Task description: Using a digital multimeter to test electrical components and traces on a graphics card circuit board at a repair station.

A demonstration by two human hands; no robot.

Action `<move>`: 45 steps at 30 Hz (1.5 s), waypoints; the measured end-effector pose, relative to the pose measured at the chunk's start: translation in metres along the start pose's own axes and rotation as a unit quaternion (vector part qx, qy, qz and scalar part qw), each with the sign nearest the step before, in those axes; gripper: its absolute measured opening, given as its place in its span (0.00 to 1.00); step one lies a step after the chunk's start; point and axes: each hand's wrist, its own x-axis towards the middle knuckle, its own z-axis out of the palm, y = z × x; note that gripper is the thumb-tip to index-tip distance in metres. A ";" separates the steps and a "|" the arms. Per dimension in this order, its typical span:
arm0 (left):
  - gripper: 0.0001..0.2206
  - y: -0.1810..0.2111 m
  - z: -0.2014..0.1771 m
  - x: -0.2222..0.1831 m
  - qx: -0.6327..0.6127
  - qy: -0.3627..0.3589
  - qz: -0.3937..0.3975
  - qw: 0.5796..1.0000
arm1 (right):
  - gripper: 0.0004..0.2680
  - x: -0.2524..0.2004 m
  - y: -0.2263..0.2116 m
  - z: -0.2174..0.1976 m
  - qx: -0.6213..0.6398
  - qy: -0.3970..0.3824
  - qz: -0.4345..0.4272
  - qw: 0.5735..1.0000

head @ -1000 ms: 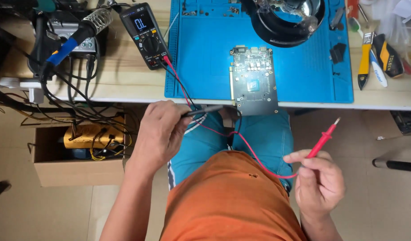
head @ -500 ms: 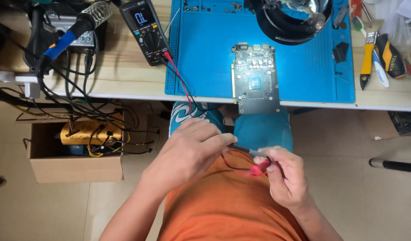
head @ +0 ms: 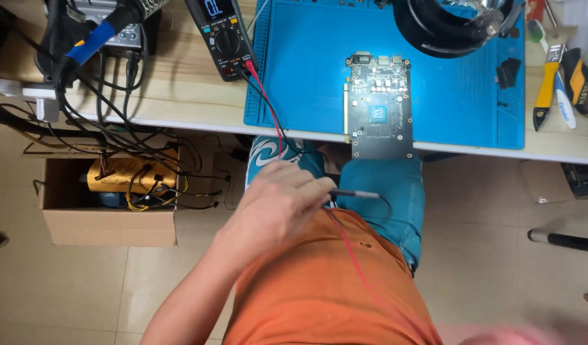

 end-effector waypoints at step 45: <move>0.21 -0.264 -0.031 0.069 -0.437 0.267 -0.197 0.836 | 0.14 0.114 -0.057 -0.046 0.688 0.444 -0.058 0.571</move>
